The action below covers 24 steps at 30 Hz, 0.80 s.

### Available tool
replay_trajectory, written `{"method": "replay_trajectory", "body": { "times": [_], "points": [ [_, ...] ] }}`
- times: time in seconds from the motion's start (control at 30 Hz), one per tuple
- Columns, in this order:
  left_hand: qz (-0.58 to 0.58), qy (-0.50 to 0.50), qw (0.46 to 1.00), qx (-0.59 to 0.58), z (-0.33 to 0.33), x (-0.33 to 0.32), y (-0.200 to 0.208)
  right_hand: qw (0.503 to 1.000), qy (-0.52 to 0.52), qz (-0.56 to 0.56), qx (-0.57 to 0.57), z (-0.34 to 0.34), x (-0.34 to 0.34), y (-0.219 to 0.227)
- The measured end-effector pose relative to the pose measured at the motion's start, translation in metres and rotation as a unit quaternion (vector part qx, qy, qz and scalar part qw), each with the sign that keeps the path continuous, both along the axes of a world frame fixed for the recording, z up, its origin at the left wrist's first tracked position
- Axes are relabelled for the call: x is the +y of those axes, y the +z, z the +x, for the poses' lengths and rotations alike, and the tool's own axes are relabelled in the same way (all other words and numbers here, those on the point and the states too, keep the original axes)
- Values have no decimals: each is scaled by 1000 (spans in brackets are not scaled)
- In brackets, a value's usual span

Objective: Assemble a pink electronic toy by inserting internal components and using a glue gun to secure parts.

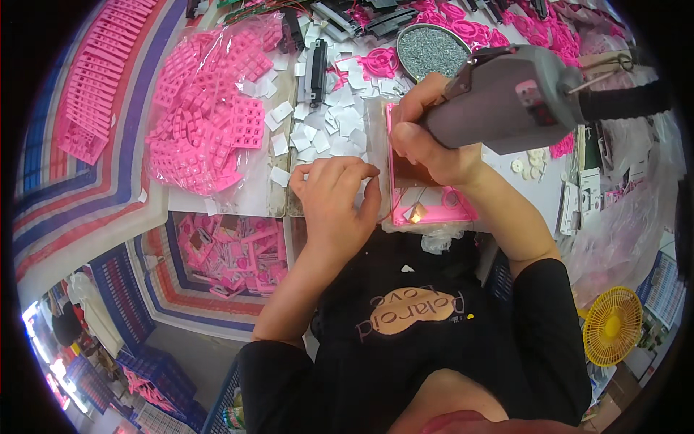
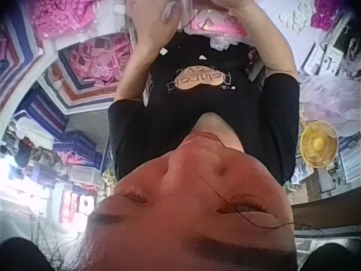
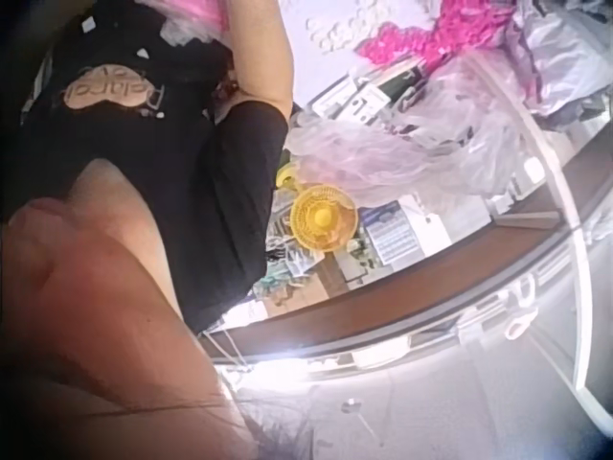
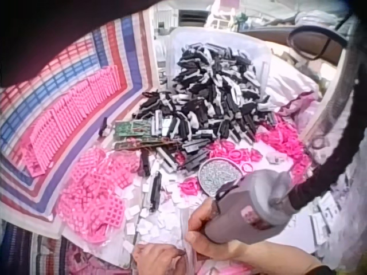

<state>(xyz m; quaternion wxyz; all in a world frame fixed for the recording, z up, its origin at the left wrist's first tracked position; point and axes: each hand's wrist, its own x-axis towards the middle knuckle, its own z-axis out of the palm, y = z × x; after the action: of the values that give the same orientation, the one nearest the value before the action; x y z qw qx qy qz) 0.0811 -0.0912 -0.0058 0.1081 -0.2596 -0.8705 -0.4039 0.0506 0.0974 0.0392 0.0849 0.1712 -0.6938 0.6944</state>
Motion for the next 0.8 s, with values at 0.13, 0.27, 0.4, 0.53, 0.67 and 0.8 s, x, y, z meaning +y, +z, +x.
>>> {"method": "replay_trajectory", "body": {
  "times": [0.13,0.27,0.4,0.53,0.67,0.8],
  "points": [
    [10,-40,999,-4,7,-2,7,997,7,58,41,-1,2,-3],
    [-7,-87,996,-21,20,-2,17,996,50,-10,-69,-1,9,5],
    [-20,-97,994,-46,29,0,16,993,-34,88,-77,21,24,17],
    [-22,-88,992,-88,34,-5,15,903,3,336,-267,71,39,26],
    [23,-69,944,-323,39,4,29,930,-11,217,-295,98,29,-8],
    [30,-75,922,-380,34,3,33,935,12,110,-338,96,37,-6]
  ]
}}
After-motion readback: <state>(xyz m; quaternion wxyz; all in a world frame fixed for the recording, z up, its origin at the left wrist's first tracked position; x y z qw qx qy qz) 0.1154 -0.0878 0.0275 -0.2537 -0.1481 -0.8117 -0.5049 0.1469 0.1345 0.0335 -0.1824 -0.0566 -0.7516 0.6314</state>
